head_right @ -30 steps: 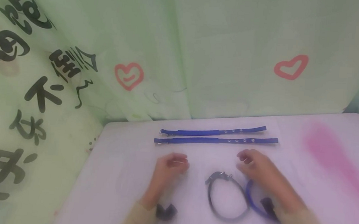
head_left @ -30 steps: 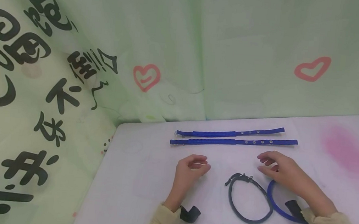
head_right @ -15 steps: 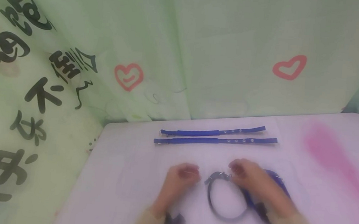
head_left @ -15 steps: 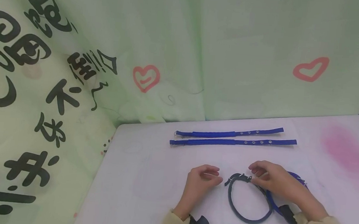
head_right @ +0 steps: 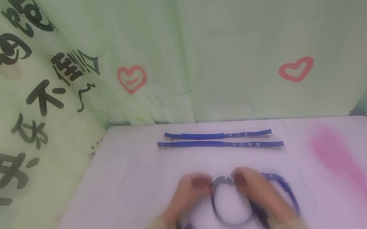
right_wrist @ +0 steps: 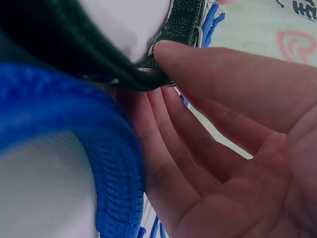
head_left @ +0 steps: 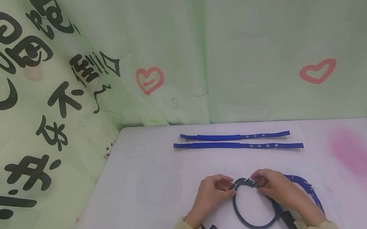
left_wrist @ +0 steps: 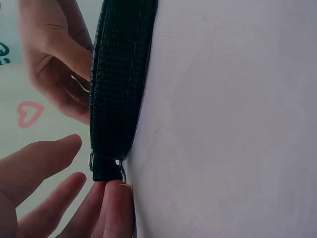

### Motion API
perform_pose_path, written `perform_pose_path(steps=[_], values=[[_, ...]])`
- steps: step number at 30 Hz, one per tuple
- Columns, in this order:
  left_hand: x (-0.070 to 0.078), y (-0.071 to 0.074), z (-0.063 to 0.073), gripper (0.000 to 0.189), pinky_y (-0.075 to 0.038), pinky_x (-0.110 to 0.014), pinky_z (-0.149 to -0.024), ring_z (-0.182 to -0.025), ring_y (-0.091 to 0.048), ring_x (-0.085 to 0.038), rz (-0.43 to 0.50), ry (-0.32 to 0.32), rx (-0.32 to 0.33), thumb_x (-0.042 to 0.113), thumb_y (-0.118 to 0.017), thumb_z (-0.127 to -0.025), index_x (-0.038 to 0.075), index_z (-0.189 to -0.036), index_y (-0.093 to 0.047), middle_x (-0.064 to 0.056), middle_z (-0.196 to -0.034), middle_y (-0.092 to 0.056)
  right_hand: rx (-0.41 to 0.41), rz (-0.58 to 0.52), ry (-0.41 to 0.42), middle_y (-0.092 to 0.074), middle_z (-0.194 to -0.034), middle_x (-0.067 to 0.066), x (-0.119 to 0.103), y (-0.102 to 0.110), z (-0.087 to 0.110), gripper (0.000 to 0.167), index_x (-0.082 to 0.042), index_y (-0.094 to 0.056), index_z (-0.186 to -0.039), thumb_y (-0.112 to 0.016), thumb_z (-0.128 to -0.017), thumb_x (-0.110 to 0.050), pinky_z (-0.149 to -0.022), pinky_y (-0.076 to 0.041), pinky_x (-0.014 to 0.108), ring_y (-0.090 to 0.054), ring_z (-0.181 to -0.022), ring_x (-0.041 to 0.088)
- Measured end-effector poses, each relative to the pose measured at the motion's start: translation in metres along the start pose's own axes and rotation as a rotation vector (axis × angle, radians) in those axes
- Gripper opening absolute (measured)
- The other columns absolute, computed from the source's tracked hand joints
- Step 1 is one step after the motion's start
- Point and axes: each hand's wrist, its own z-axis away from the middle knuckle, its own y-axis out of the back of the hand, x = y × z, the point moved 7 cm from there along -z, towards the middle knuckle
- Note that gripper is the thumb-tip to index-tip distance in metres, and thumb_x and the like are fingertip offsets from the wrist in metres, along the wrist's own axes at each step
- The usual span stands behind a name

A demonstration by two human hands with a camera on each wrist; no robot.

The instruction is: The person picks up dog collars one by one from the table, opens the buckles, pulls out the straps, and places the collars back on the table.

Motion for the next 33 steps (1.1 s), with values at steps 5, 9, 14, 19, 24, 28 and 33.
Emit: perform_pose_path(steps=[5, 9, 14, 19, 24, 28, 33], values=[[0.001, -0.002, 0.000, 0.027, -0.050, -0.017, -0.072, -0.075, -0.060, 0.004, -0.070, 0.013, 0.008, 0.015, -0.086, -0.075, 0.021, -0.100, -0.077, 0.016, -0.088, -0.071, 0.000, 0.032, -0.006, -0.068, -0.090, 0.001, -0.001, -0.002, -0.002, 0.024, 0.002, -0.067, -0.106, -0.071, -0.082, 0.004, -0.069, -0.053, 0.030, -0.062, -0.083, 0.016], [0.001, -0.004, 0.000, 0.025, -0.048, -0.019, -0.070, -0.073, -0.058, 0.004, -0.109, 0.024, 0.011, 0.016, -0.086, -0.075, 0.022, -0.097, -0.078, 0.017, -0.084, -0.070, 0.003, 0.052, -0.018, -0.067, -0.087, 0.001, -0.001, -0.002, -0.002, 0.022, 0.002, -0.068, -0.103, -0.070, -0.082, 0.005, -0.068, -0.053, 0.030, -0.061, -0.081, 0.015], [0.000, -0.004, 0.000, 0.024, -0.047, -0.017, -0.068, -0.073, -0.058, 0.004, -0.101, 0.016, 0.010, 0.015, -0.086, -0.075, 0.021, -0.097, -0.078, 0.017, -0.079, -0.069, 0.031, 0.061, -0.008, -0.069, -0.089, 0.004, -0.004, 0.001, -0.001, 0.022, 0.003, -0.069, -0.103, -0.068, -0.081, 0.007, -0.072, -0.056, 0.037, -0.063, -0.082, 0.019], [-0.003, 0.000, -0.002, 0.024, -0.051, -0.015, -0.067, -0.074, -0.062, 0.004, -0.044, -0.014, 0.033, 0.015, -0.085, -0.076, 0.022, -0.098, -0.077, 0.016, -0.083, -0.072, 0.088, 0.073, 0.041, -0.070, -0.092, 0.004, -0.011, 0.005, 0.001, 0.024, 0.000, -0.071, -0.103, -0.069, -0.080, 0.006, -0.072, -0.057, 0.037, -0.064, -0.084, 0.019], [0.001, 0.009, -0.004, 0.022, -0.054, -0.017, -0.066, -0.076, -0.064, 0.002, 0.021, -0.030, 0.062, 0.017, -0.085, -0.077, 0.022, -0.097, -0.077, 0.015, -0.086, -0.072, 0.147, 0.087, 0.076, -0.071, -0.091, -0.002, -0.020, 0.012, 0.003, 0.025, -0.006, -0.074, -0.102, -0.072, -0.080, 0.004, -0.073, -0.056, 0.035, -0.064, -0.084, 0.015], [0.009, 0.017, -0.004, 0.022, -0.055, -0.017, -0.067, -0.078, -0.065, 0.000, 0.050, -0.035, 0.067, 0.019, -0.085, -0.078, 0.020, -0.098, -0.078, 0.015, -0.089, -0.072, 0.181, 0.068, 0.081, -0.071, -0.093, -0.002, -0.029, 0.018, 0.005, 0.025, -0.008, -0.074, -0.102, -0.073, -0.081, 0.004, -0.075, -0.059, 0.042, -0.065, -0.086, 0.016], [0.021, 0.028, -0.003, 0.026, -0.055, -0.019, -0.072, -0.082, -0.066, -0.001, 0.078, -0.061, 0.071, 0.025, -0.085, -0.079, 0.018, -0.103, -0.077, 0.011, -0.093, -0.074, 0.242, 0.040, 0.087, -0.071, -0.097, 0.001, -0.042, 0.026, 0.008, 0.026, -0.008, -0.073, -0.104, -0.072, -0.081, 0.006, -0.077, -0.061, 0.042, -0.067, -0.089, 0.020]])
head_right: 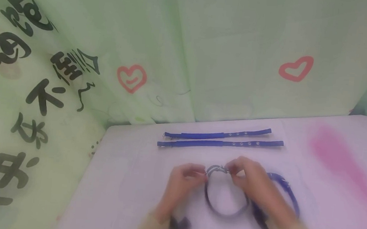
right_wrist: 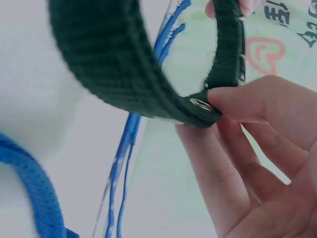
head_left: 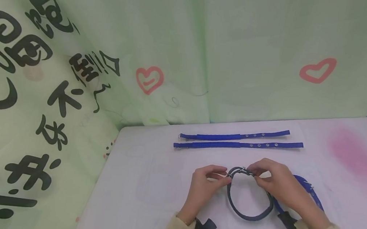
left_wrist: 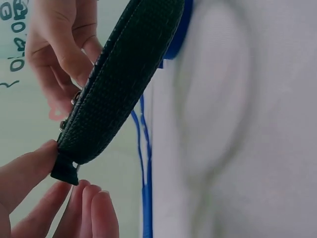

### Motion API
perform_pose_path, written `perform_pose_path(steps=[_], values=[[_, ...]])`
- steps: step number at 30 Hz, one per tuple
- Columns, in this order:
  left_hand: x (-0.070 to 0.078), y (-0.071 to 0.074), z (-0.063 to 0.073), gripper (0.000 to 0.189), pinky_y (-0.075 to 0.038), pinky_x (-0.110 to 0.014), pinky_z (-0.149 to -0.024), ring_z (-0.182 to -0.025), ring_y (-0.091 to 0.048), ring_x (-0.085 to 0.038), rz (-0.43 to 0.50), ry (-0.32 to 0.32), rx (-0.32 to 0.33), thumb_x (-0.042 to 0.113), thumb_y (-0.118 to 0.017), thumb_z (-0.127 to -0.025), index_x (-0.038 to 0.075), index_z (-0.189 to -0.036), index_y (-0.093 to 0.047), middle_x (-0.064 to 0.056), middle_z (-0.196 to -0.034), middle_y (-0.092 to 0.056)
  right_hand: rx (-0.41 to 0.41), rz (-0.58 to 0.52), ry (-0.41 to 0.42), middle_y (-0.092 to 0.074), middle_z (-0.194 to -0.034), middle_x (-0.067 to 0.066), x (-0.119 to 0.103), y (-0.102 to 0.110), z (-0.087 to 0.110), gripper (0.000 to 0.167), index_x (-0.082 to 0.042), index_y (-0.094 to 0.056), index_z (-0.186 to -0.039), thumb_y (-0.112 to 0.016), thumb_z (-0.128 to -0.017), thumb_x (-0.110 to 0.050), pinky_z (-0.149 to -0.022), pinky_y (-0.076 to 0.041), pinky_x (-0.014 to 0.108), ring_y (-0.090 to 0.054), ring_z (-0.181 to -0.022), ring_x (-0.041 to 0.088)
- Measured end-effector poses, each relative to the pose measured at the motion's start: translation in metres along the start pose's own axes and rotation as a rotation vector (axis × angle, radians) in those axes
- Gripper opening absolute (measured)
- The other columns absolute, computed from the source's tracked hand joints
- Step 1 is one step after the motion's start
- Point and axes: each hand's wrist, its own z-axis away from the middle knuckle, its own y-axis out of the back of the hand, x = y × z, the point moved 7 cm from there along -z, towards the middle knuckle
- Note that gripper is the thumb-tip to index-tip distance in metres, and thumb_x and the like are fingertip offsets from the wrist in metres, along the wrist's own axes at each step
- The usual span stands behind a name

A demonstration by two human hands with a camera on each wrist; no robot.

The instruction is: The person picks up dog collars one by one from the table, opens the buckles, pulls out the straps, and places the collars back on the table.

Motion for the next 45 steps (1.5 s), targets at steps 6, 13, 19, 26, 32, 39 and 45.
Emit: perform_pose_path(steps=[6, 13, 19, 26, 32, 39, 45], values=[[0.016, 0.005, 0.004, 0.026, -0.058, -0.020, -0.074, -0.084, -0.069, -0.004, 0.091, -0.013, -0.046, 0.023, -0.083, -0.081, 0.016, -0.106, -0.076, 0.005, -0.094, -0.076, 0.067, -0.049, 0.013, -0.071, -0.103, 0.006, -0.015, 0.009, 0.003, 0.029, -0.008, -0.071, -0.106, -0.073, -0.081, 0.007, -0.074, -0.061, 0.037, -0.069, -0.094, 0.025], [0.028, 0.013, 0.007, 0.025, -0.057, -0.021, -0.074, -0.083, -0.068, -0.005, 0.110, -0.039, -0.052, 0.025, -0.082, -0.083, 0.018, -0.106, -0.077, 0.006, -0.092, -0.076, 0.089, -0.092, 0.061, -0.070, -0.106, 0.004, -0.028, 0.015, 0.008, 0.030, -0.010, -0.069, -0.107, -0.074, -0.082, 0.007, -0.075, -0.062, 0.036, -0.069, -0.095, 0.023], [0.039, 0.018, 0.010, 0.024, -0.056, -0.020, -0.077, -0.088, -0.067, -0.004, 0.081, -0.078, -0.058, 0.023, -0.080, -0.085, 0.019, -0.108, -0.077, 0.007, -0.096, -0.076, 0.169, -0.017, 0.145, -0.069, -0.103, -0.003, -0.043, 0.023, 0.013, 0.030, -0.015, -0.069, -0.105, -0.077, -0.082, 0.001, -0.073, -0.061, 0.028, -0.067, -0.092, 0.014], [0.047, 0.020, 0.016, 0.024, -0.056, -0.018, -0.077, -0.090, -0.067, -0.003, 0.067, -0.092, -0.088, 0.024, -0.077, -0.087, 0.016, -0.109, -0.077, 0.003, -0.100, -0.076, 0.208, 0.047, 0.146, -0.066, -0.102, -0.011, -0.060, 0.024, 0.015, 0.025, -0.021, -0.070, -0.108, -0.080, -0.085, -0.018, -0.074, -0.058, 0.026, -0.060, -0.091, 0.007], [0.052, 0.017, 0.020, 0.025, -0.056, -0.017, -0.078, -0.092, -0.067, -0.003, 0.060, -0.116, -0.127, 0.024, -0.076, -0.088, 0.015, -0.111, -0.076, 0.002, -0.104, -0.075, 0.210, 0.063, 0.182, -0.066, -0.099, -0.012, -0.065, 0.018, 0.013, 0.025, -0.022, -0.073, -0.106, -0.081, -0.083, -0.018, -0.067, -0.053, 0.023, -0.054, -0.087, 0.006], [0.054, 0.015, 0.021, 0.026, -0.056, -0.017, -0.079, -0.092, -0.067, -0.003, 0.052, -0.132, -0.140, 0.023, -0.076, -0.088, 0.015, -0.112, -0.076, 0.002, -0.104, -0.076, 0.199, 0.069, 0.177, -0.062, -0.093, -0.013, -0.065, 0.016, 0.012, 0.017, -0.021, -0.074, -0.102, -0.078, -0.086, -0.019, -0.060, -0.048, 0.022, -0.052, -0.078, 0.004], [0.052, 0.015, 0.021, 0.026, -0.056, -0.017, -0.077, -0.089, -0.067, -0.002, 0.071, -0.115, -0.133, 0.022, -0.078, -0.087, 0.013, -0.111, -0.076, 0.002, -0.100, -0.076, 0.272, -0.004, 0.239, -0.057, -0.085, -0.015, -0.071, 0.018, 0.015, 0.020, -0.022, -0.071, -0.099, -0.078, -0.085, -0.008, -0.051, -0.042, 0.018, -0.045, -0.067, -0.001]])
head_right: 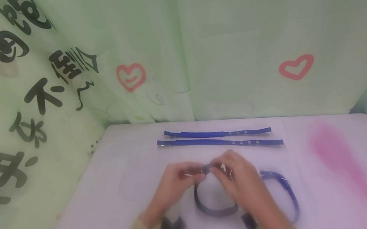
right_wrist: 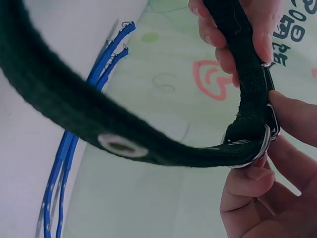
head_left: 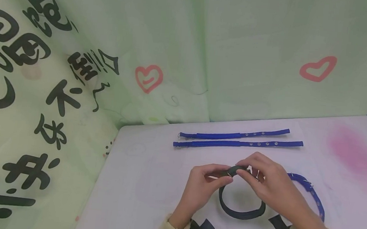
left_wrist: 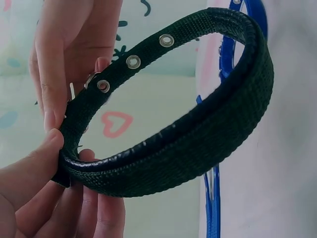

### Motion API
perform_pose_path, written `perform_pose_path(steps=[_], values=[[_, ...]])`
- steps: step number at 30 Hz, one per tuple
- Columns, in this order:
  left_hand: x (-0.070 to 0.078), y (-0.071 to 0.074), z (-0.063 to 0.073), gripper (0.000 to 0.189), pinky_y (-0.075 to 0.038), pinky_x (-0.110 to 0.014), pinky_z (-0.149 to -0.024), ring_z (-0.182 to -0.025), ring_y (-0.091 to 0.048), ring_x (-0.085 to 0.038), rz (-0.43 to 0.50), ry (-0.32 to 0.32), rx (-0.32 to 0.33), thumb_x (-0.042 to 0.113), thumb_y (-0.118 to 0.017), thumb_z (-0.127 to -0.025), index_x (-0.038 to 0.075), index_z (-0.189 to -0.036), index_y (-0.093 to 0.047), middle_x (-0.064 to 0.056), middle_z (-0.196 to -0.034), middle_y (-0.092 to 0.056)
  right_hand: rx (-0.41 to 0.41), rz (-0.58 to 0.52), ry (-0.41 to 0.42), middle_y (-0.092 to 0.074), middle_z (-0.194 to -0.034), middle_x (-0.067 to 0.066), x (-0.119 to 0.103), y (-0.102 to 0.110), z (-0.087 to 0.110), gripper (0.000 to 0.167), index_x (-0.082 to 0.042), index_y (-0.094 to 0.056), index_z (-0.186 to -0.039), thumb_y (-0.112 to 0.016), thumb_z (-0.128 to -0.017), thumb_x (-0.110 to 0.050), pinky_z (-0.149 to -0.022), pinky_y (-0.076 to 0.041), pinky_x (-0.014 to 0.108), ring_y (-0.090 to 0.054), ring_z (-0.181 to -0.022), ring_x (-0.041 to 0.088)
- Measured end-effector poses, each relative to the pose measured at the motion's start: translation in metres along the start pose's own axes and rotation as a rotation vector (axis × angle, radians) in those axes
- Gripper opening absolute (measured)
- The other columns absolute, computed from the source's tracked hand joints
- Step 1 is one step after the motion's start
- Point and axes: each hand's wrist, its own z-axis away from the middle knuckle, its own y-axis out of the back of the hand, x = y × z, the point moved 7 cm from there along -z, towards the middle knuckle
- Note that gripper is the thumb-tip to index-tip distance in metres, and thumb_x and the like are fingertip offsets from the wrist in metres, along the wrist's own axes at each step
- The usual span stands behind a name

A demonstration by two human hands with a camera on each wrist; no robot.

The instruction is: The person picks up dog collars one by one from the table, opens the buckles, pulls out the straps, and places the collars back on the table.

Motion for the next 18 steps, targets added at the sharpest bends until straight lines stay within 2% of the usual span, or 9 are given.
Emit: perform_pose_path(steps=[10, 18], values=[[-0.0026, -0.0012, 0.0037, 0.025, -0.057, -0.018, -0.076, -0.087, -0.068, -0.003, 0.042, 0.038, 0.053, 0.019, -0.080, -0.084, 0.013, -0.107, -0.077, 0.002, -0.095, -0.076, 0.057, -0.025, -0.039, -0.061, -0.086, -0.012, 0.0037, 0.0008, 0.0011, 0.020, -0.016, -0.072, -0.098, -0.078, -0.083, -0.004, -0.053, -0.046, 0.018, -0.049, -0.069, 0.000], [-0.0025, 0.0001, 0.0051, 0.023, -0.057, -0.018, -0.074, -0.084, -0.068, -0.003, 0.044, 0.034, 0.111, 0.022, -0.082, -0.082, 0.014, -0.104, -0.078, 0.002, -0.093, -0.077, 0.052, -0.009, -0.114, -0.061, -0.087, -0.008, 0.0059, -0.0003, -0.0001, 0.016, -0.015, -0.071, -0.103, -0.073, -0.089, -0.007, -0.051, -0.044, 0.019, -0.048, -0.067, 0.002]])
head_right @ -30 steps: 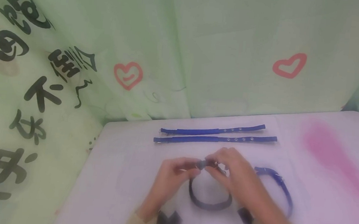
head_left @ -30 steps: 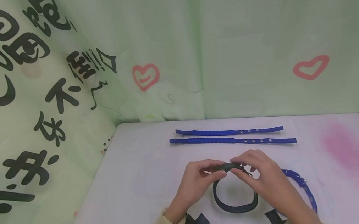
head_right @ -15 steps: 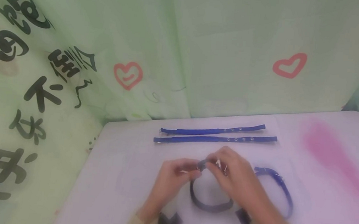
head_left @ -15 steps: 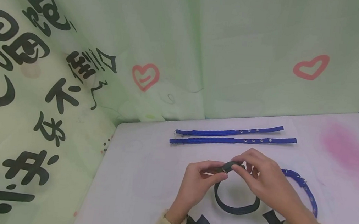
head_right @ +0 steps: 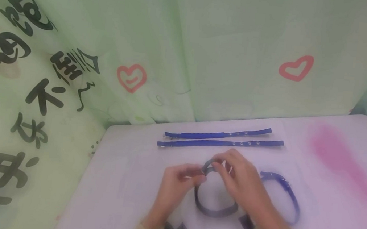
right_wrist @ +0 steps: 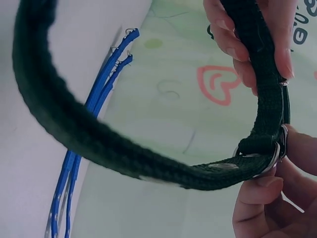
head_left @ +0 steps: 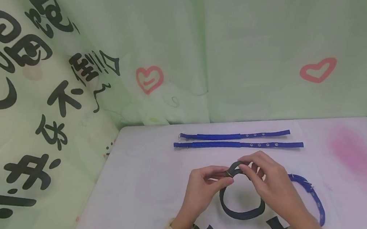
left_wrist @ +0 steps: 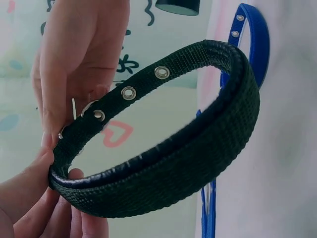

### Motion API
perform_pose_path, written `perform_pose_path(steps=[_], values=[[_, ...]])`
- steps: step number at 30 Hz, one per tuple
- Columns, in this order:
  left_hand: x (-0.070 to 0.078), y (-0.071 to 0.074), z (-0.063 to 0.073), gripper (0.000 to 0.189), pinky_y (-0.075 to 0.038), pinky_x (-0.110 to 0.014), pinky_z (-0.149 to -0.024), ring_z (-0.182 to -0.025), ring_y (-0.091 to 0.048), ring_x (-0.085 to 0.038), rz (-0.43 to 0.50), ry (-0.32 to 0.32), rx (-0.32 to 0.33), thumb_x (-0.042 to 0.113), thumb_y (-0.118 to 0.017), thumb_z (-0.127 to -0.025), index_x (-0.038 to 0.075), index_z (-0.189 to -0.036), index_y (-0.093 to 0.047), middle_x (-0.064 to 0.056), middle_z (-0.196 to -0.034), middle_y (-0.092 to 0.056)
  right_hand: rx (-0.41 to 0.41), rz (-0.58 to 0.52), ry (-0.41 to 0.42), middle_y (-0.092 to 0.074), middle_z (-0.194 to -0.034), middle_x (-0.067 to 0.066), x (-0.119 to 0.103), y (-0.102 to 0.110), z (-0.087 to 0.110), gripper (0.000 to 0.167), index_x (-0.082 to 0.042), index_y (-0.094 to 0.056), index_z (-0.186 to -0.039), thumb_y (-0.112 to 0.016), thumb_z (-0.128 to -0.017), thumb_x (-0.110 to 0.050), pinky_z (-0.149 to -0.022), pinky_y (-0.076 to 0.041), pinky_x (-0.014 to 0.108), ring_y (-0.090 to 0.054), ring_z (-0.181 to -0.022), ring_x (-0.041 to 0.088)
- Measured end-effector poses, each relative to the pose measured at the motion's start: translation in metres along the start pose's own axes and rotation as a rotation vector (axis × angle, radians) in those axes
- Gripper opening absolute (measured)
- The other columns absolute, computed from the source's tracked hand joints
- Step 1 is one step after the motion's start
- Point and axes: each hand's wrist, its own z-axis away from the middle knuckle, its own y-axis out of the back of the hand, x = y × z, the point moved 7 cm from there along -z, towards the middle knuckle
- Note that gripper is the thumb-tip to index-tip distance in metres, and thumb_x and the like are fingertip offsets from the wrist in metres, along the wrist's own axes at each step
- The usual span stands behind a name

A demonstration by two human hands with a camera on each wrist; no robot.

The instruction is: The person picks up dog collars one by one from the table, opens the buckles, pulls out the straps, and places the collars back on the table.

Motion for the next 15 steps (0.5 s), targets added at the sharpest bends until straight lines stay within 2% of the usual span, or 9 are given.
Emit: perform_pose_path(steps=[8, 15], values=[[-0.0004, 0.0008, 0.0004, 0.023, -0.057, -0.019, -0.072, -0.082, -0.069, -0.004, 0.002, 0.013, 0.035, 0.023, -0.083, -0.081, 0.015, -0.102, -0.079, 0.002, -0.090, -0.077, 0.021, 0.006, -0.017, -0.061, -0.086, -0.007, 0.0007, -0.0018, 0.0005, 0.015, -0.014, -0.071, -0.103, -0.072, -0.090, -0.007, -0.051, -0.043, 0.020, -0.048, -0.069, 0.003], [-0.0005, 0.0008, 0.0014, 0.023, -0.057, -0.019, -0.073, -0.082, -0.070, -0.005, 0.016, 0.022, 0.047, 0.023, -0.083, -0.081, 0.014, -0.102, -0.078, 0.001, -0.090, -0.077, 0.060, -0.009, 0.015, -0.061, -0.088, -0.009, 0.0005, -0.0025, 0.0018, 0.016, -0.014, -0.072, -0.103, -0.073, -0.089, -0.006, -0.052, -0.043, 0.018, -0.048, -0.071, 0.002]])
